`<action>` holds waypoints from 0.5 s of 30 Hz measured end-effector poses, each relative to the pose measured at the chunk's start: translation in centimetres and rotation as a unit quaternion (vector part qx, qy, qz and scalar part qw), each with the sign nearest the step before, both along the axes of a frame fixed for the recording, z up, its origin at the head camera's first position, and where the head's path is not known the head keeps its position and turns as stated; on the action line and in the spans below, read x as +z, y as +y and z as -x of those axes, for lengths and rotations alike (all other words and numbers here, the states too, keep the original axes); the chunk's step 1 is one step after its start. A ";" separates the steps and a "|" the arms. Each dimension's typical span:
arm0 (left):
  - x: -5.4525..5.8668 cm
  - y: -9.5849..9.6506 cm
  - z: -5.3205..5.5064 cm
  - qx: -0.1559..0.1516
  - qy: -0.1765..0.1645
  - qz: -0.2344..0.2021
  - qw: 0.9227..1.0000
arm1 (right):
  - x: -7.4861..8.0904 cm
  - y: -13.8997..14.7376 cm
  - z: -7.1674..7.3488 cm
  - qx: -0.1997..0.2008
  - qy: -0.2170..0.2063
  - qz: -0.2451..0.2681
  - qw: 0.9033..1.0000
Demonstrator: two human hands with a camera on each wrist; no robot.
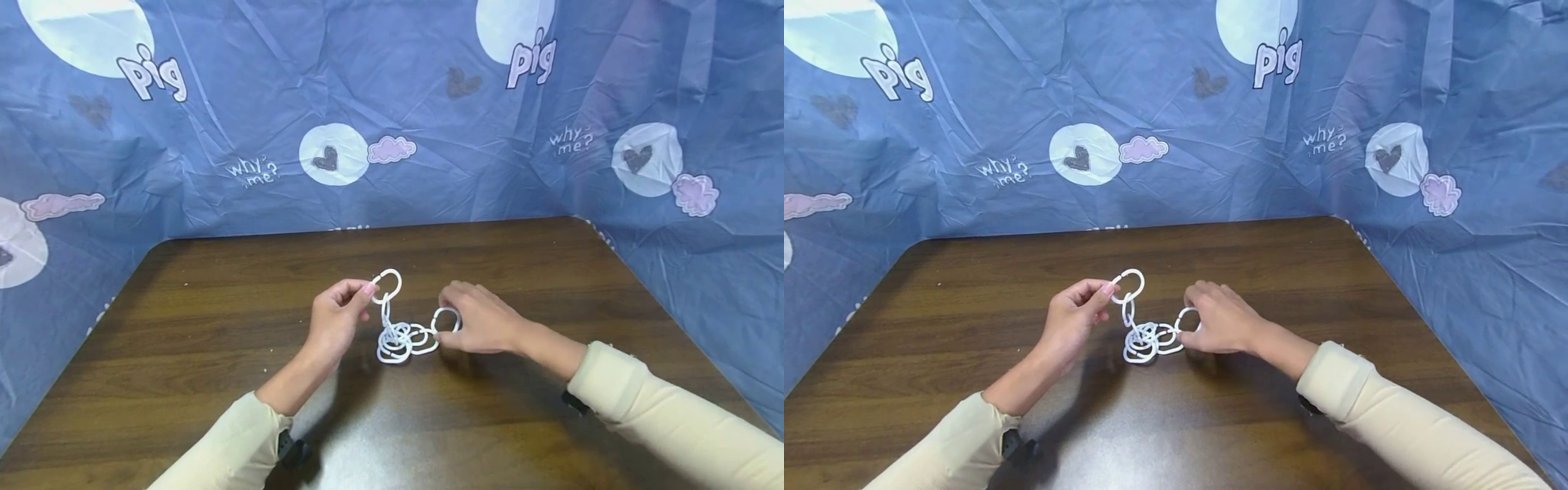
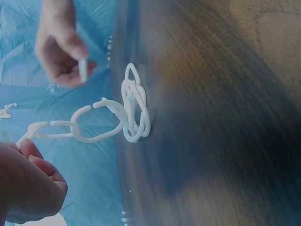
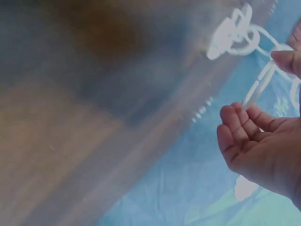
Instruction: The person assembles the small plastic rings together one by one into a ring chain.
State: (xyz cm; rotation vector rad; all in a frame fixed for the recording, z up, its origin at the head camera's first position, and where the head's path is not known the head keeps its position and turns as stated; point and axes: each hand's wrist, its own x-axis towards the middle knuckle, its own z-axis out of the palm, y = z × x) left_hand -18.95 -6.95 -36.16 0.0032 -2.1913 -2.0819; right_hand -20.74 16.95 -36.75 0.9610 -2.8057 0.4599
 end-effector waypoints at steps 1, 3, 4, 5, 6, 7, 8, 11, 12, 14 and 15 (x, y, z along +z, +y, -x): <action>0.0 0.0 0.0 -0.002 -0.001 -0.001 1.000 | 0.4 0.0 0.2 0.001 -0.001 0.015 1.000; 0.0 0.1 -0.1 -0.007 -0.001 -0.004 1.000 | 1.1 0.0 0.5 0.002 -0.008 0.047 0.999; 0.0 0.1 -0.1 -0.009 -0.002 -0.005 1.000 | 1.5 0.0 0.7 0.004 -0.013 0.063 0.998; 0.0 0.1 -0.1 -0.012 -0.003 -0.006 1.000 | 1.9 0.0 0.8 0.005 -0.019 0.076 0.997; -0.1 0.1 -0.1 -0.014 -0.005 -0.006 1.000 | 2.2 0.0 0.9 0.008 -0.024 0.088 0.996; -0.1 0.2 -0.1 -0.015 -0.007 -0.006 1.000 | 2.5 0.0 1.0 0.012 -0.029 0.099 0.995; -0.1 0.2 -0.1 -0.017 -0.008 -0.005 1.000 | 2.8 0.0 1.1 0.017 -0.030 0.110 0.993; -0.1 0.2 -0.1 -0.020 -0.012 -0.003 1.000 | 3.7 -0.2 1.5 0.034 -0.028 0.135 0.990; -0.1 0.2 -0.1 -0.021 -0.013 0.000 1.000 | 3.9 -0.2 1.6 0.037 -0.026 0.142 0.989; -0.1 0.2 -0.1 -0.023 -0.012 0.009 1.000 | 4.4 -0.3 1.8 0.042 -0.021 0.151 0.987; -0.1 0.2 -0.1 -0.023 -0.013 0.015 1.000 | 4.6 -0.4 1.9 0.045 -0.020 0.156 0.987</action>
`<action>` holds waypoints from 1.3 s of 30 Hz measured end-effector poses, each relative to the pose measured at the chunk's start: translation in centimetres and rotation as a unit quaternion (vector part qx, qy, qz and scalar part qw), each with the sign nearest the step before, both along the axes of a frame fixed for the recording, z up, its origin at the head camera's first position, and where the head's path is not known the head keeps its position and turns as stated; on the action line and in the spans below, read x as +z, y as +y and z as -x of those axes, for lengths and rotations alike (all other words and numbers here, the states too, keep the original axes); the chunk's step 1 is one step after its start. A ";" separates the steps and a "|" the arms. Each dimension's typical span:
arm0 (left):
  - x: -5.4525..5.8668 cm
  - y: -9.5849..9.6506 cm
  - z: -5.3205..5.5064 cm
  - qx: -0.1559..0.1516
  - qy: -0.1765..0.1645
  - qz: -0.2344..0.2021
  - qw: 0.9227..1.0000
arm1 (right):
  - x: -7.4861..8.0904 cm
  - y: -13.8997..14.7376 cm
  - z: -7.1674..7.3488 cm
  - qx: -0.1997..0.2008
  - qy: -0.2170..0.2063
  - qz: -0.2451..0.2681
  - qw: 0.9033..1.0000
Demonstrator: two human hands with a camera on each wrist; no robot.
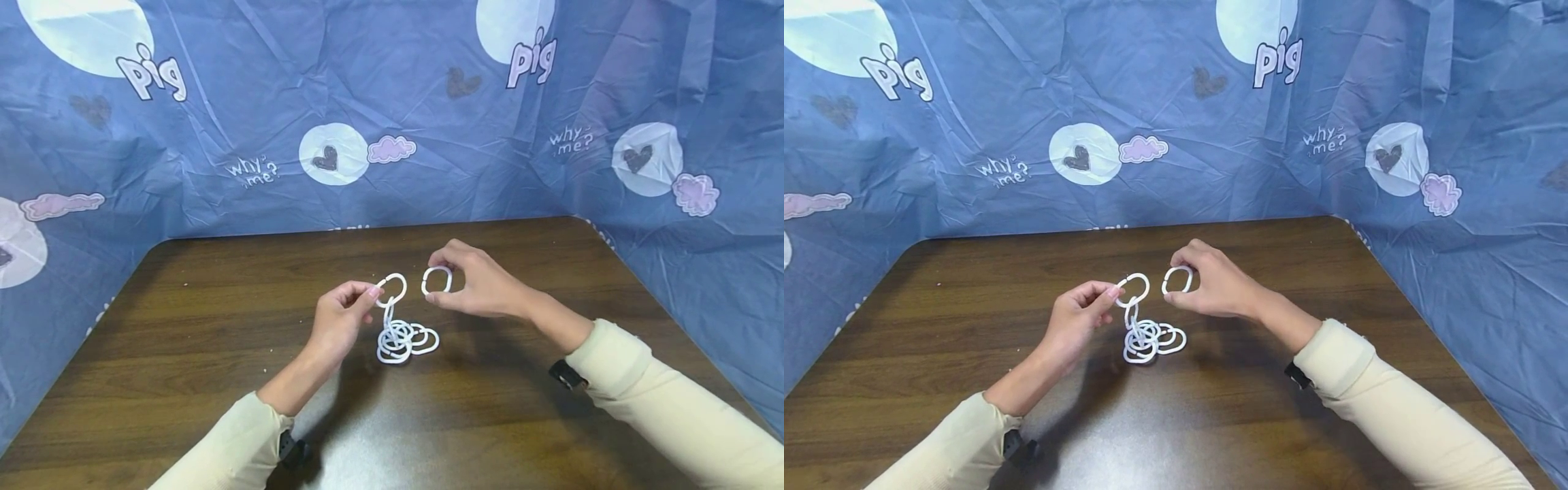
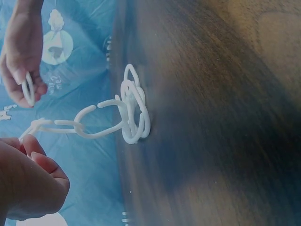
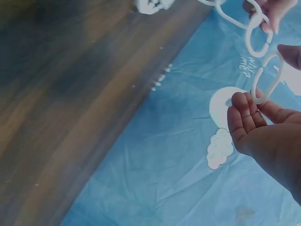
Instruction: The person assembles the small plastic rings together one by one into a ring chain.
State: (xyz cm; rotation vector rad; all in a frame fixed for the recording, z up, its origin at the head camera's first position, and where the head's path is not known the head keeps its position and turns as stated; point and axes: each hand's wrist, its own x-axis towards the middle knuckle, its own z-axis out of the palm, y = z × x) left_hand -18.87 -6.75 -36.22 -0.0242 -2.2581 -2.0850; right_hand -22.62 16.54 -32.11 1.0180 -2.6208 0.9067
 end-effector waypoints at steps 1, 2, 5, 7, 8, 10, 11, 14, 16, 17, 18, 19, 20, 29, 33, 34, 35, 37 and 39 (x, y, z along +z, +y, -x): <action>0.0 0.0 0.0 -0.001 0.000 0.006 1.000 | 0.2 -0.1 0.1 0.002 0.002 0.004 1.000; 0.0 0.0 0.0 -0.003 0.000 0.012 1.000 | 0.4 -0.2 0.1 0.005 0.006 0.006 1.000; -0.1 0.0 0.0 -0.008 0.000 0.021 1.000 | 0.7 -0.5 0.3 0.019 0.017 0.012 1.000; -0.1 0.1 0.0 -0.013 0.001 0.019 1.000 | 0.8 -0.7 0.4 0.031 0.022 0.016 0.999; -0.1 0.1 0.0 -0.015 0.003 0.019 1.000 | 0.9 -0.9 0.4 0.037 0.024 0.017 0.999; 0.0 0.2 -0.1 -0.021 0.012 0.020 0.999 | 0.9 -1.3 0.4 0.052 0.027 0.017 0.998; 0.0 0.2 -0.1 -0.026 0.017 0.023 0.999 | 0.9 -1.4 0.3 0.059 0.029 0.016 0.998; 0.0 0.4 -0.2 -0.040 0.033 0.033 0.998 | 0.9 -2.0 0.1 0.075 0.037 0.001 0.996; 0.0 0.4 -0.3 -0.049 0.041 0.040 0.997 | 0.8 -2.3 -0.1 0.082 0.044 -0.016 0.996; -0.1 0.5 -0.3 -0.053 0.045 0.043 0.997 | 0.8 -2.4 -0.2 0.085 0.047 -0.025 0.995; -0.1 0.5 -0.3 -0.056 0.048 0.046 0.996 | 0.9 -2.5 -0.3 0.088 0.051 -0.034 0.994; -0.1 0.5 -0.3 -0.058 0.053 0.050 0.996 | 0.9 -2.6 -0.4 0.089 0.056 -0.044 0.993; -0.1 0.5 -0.4 -0.060 0.056 0.053 0.995 | 0.9 -2.7 -0.5 0.091 0.062 -0.053 0.992; -0.4 0.4 -0.4 -0.074 0.092 0.090 0.989 | 0.6 -3.1 -1.0 0.109 0.114 -0.140 0.977; -0.2 0.4 -0.5 -0.073 0.097 0.095 0.988 | 0.4 -3.0 -1.0 0.109 0.109 -0.161 0.975; -0.2 0.4 -0.5 -0.071 0.096 0.095 0.988 | 0.4 -2.9 -1.0 0.104 0.107 -0.163 0.975; -0.2 0.4 -0.5 -0.068 0.093 0.094 0.989 | 0.3 -2.8 -0.8 0.097 0.105 -0.164 0.976; -0.3 0.3 -0.4 -0.061 0.087 0.091 0.990 | 0.3 -2.5 -0.5 0.079 0.102 -0.160 0.979; -0.3 0.2 -0.4 -0.058 0.082 0.090 0.991 | 0.2 -2.1 -0.2 0.057 0.104 -0.146 0.982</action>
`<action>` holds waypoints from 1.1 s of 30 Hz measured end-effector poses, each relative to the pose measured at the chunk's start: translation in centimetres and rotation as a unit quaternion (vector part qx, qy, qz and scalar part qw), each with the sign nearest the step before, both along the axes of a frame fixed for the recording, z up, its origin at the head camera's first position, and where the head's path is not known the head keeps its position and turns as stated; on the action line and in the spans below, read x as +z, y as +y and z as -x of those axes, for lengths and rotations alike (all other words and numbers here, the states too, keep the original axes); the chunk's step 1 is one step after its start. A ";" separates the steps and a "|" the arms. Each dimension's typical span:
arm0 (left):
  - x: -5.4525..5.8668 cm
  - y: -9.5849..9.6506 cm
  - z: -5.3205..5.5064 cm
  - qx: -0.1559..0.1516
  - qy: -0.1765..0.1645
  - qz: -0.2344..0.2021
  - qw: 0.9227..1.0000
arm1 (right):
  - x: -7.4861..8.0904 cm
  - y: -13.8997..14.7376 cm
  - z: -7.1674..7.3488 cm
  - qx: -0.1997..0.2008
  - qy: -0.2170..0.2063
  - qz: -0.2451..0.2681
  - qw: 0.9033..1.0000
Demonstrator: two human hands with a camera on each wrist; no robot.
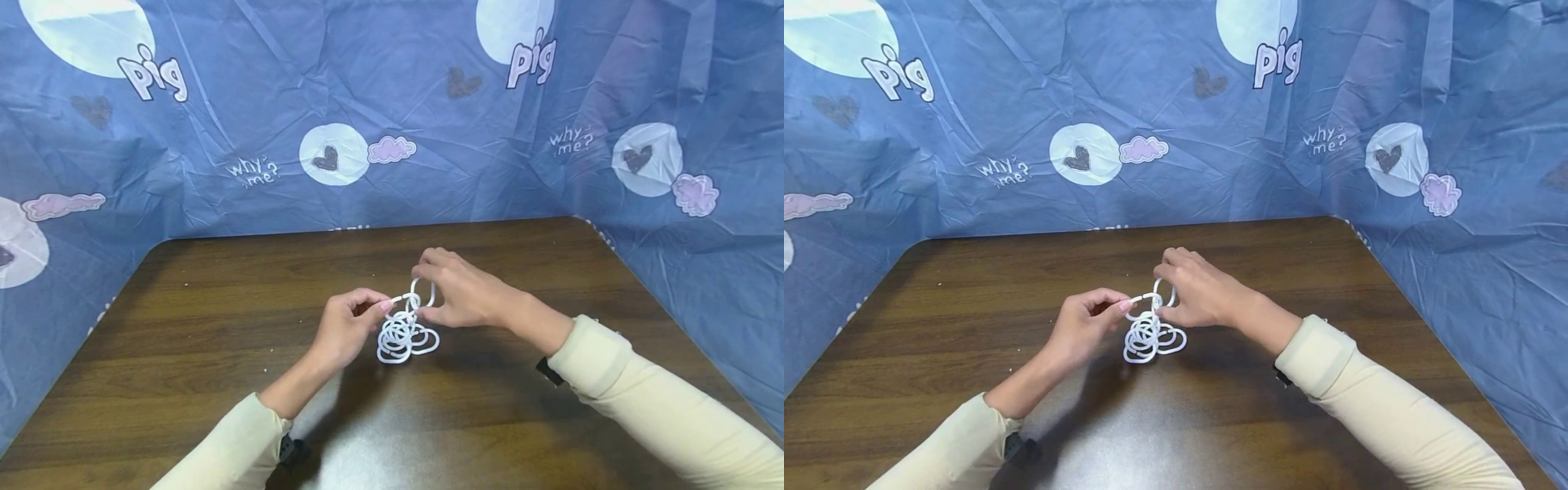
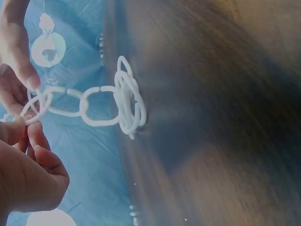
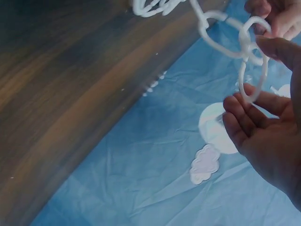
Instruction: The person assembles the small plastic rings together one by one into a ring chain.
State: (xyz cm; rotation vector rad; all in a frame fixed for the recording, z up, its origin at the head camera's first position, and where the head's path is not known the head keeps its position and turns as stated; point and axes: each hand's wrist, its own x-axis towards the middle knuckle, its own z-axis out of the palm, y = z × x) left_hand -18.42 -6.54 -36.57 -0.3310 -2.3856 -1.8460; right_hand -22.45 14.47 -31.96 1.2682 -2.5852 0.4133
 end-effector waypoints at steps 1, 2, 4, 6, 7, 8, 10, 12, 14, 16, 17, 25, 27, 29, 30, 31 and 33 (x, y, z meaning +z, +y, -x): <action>-0.1 0.0 0.0 -0.002 -0.001 0.000 1.000 | -0.1 0.2 0.2 -0.007 0.005 0.011 1.000; -0.1 0.0 0.0 -0.004 -0.001 0.001 1.000 | -0.2 0.3 0.3 -0.011 0.012 0.024 1.000; -0.2 0.0 0.0 -0.011 0.000 0.003 1.000 | -0.3 0.5 0.6 -0.013 0.034 0.049 0.998; -0.2 0.0 0.0 -0.017 -0.001 0.005 1.000 | -0.4 0.6 0.8 -0.003 0.061 0.074 0.995; -0.2 0.0 0.0 -0.017 -0.003 0.004 1.000 | -0.4 0.6 0.8 0.004 0.076 0.086 0.993; -0.2 0.0 0.0 -0.017 -0.006 0.002 1.000 | -0.5 0.5 0.9 0.011 0.090 0.097 0.991; -0.1 0.0 0.0 -0.014 -0.015 -0.004 1.000 | -0.4 0.4 0.9 0.024 0.111 0.119 0.986; 0.0 0.0 0.0 -0.006 -0.024 -0.011 1.000 | -0.4 0.2 0.8 0.037 0.125 0.138 0.982; 0.2 -0.1 0.1 0.001 -0.029 -0.023 0.999 | -0.3 0.0 0.7 0.051 0.134 0.151 0.978; 0.3 -0.1 0.1 0.008 -0.027 -0.030 0.999 | -0.2 -0.3 0.6 0.064 0.142 0.159 0.975; 0.4 -0.1 0.2 0.010 -0.023 -0.034 0.999 | -0.2 -0.4 0.5 0.069 0.145 0.161 0.974; 0.7 -0.1 0.3 -0.028 -0.008 -0.070 0.997 | -0.5 -1.2 0.2 0.084 0.150 0.163 0.971; 0.6 -0.1 0.2 -0.041 -0.012 -0.081 0.996 | -0.8 -1.2 0.2 0.084 0.145 0.165 0.972; 0.6 -0.1 0.2 -0.046 -0.020 -0.092 0.994 | -1.0 -1.3 0.1 0.083 0.139 0.165 0.973; 0.5 -0.1 0.2 -0.045 -0.024 -0.097 0.994 | -1.1 -1.3 0.1 0.082 0.136 0.165 0.974; 0.5 -0.1 0.2 -0.043 -0.027 -0.099 0.994 | -1.2 -1.3 0.0 0.080 0.130 0.164 0.975; 0.6 -0.1 0.2 -0.030 -0.031 -0.099 0.994 | -1.3 -1.4 0.0 0.072 0.109 0.164 0.978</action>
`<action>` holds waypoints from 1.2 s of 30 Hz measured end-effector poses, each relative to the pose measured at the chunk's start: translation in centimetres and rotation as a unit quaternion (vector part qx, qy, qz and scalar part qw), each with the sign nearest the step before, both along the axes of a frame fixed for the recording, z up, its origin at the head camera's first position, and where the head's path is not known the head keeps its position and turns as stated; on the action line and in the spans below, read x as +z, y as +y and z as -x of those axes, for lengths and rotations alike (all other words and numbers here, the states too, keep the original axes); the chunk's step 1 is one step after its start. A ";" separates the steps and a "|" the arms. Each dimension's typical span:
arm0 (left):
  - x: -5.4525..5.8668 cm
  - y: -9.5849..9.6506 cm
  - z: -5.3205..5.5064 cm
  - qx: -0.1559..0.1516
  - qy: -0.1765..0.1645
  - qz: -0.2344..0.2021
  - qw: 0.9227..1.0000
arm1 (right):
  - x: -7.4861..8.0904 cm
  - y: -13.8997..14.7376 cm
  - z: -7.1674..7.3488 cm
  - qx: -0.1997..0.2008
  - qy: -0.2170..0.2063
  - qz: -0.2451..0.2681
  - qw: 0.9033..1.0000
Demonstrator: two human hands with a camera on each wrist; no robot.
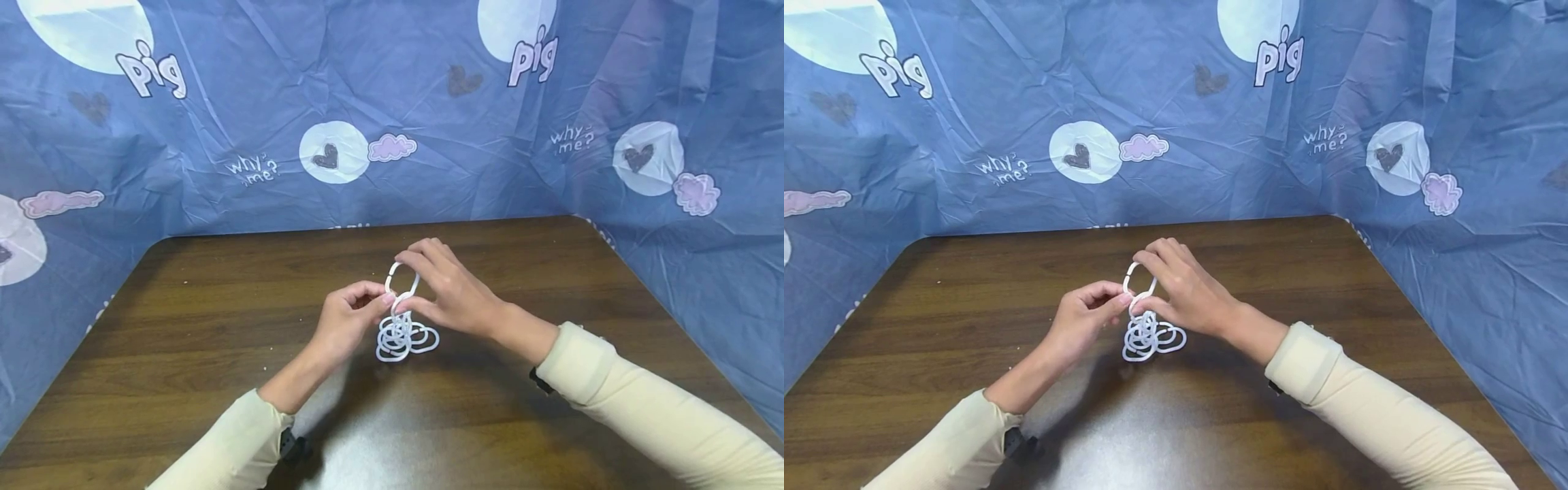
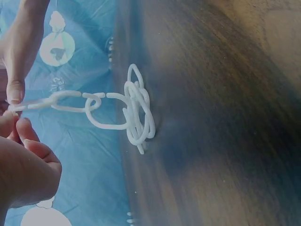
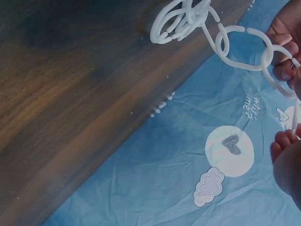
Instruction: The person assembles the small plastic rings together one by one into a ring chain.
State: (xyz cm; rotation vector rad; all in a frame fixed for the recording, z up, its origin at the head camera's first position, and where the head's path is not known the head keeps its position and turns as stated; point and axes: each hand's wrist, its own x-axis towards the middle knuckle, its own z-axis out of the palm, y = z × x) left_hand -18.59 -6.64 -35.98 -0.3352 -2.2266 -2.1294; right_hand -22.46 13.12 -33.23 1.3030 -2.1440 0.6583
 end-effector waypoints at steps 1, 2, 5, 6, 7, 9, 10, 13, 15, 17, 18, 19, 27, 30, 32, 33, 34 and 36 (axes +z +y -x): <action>0.0 0.0 0.0 0.008 -0.003 0.000 1.000 | 0.0 0.0 0.0 -0.004 -0.014 0.001 1.000; 0.1 0.0 0.0 0.017 -0.007 0.000 1.000 | -0.1 0.1 0.0 -0.010 -0.029 0.003 1.000; 0.2 -0.1 0.2 0.047 -0.023 -0.017 0.998 | -0.3 0.4 -0.1 -0.037 -0.080 0.009 0.996; 0.3 -0.1 0.2 0.056 -0.029 -0.025 0.998 | -0.3 0.5 -0.1 -0.048 -0.095 0.008 0.994; 0.3 -0.1 0.2 0.062 -0.035 -0.033 0.997 | -0.4 0.7 -0.1 -0.062 -0.108 0.004 0.992; 0.3 -0.2 0.2 0.070 -0.043 -0.047 0.996 | -0.5 1.0 -0.1 -0.091 -0.130 -0.012 0.987; 0.4 -0.2 0.2 0.071 -0.046 -0.052 0.995 | -0.6 1.1 -0.1 -0.105 -0.139 -0.024 0.984; 0.4 -0.3 0.2 0.073 -0.043 -0.057 0.995 | -1.0 1.5 -0.1 -0.144 -0.161 -0.069 0.974; 0.4 -0.3 0.2 0.077 -0.038 -0.059 0.995 | -1.4 1.6 -0.2 -0.163 -0.175 -0.104 0.965; 0.5 -0.3 0.2 0.084 -0.029 -0.063 0.994 | -2.0 1.7 -0.3 -0.176 -0.188 -0.141 0.956; 0.5 -0.3 0.3 0.091 -0.025 -0.064 0.993 | -2.3 1.7 -0.4 -0.180 -0.194 -0.160 0.951; 0.5 -0.3 0.3 0.099 -0.020 -0.066 0.993 | -2.7 1.7 -0.5 -0.182 -0.200 -0.177 0.946; 0.8 -0.3 0.5 0.182 0.048 -0.080 0.979 | -4.5 1.4 -1.4 -0.188 -0.211 -0.257 0.924; 1.1 -0.4 0.6 0.198 0.075 -0.090 0.973 | -4.9 1.1 -1.5 -0.190 -0.216 -0.265 0.920; 1.2 -0.4 0.6 0.206 0.085 -0.092 0.971 | -5.1 0.9 -1.5 -0.190 -0.216 -0.269 0.919; 1.2 -0.4 0.6 0.207 0.088 -0.092 0.970 | -5.3 0.8 -1.5 -0.190 -0.214 -0.270 0.919; 1.2 -0.4 0.6 0.207 0.087 -0.093 0.970 | -5.4 0.7 -1.5 -0.188 -0.212 -0.271 0.920; 1.2 -0.3 0.6 0.206 0.081 -0.093 0.971 | -5.8 0.5 -1.5 -0.186 -0.208 -0.275 0.920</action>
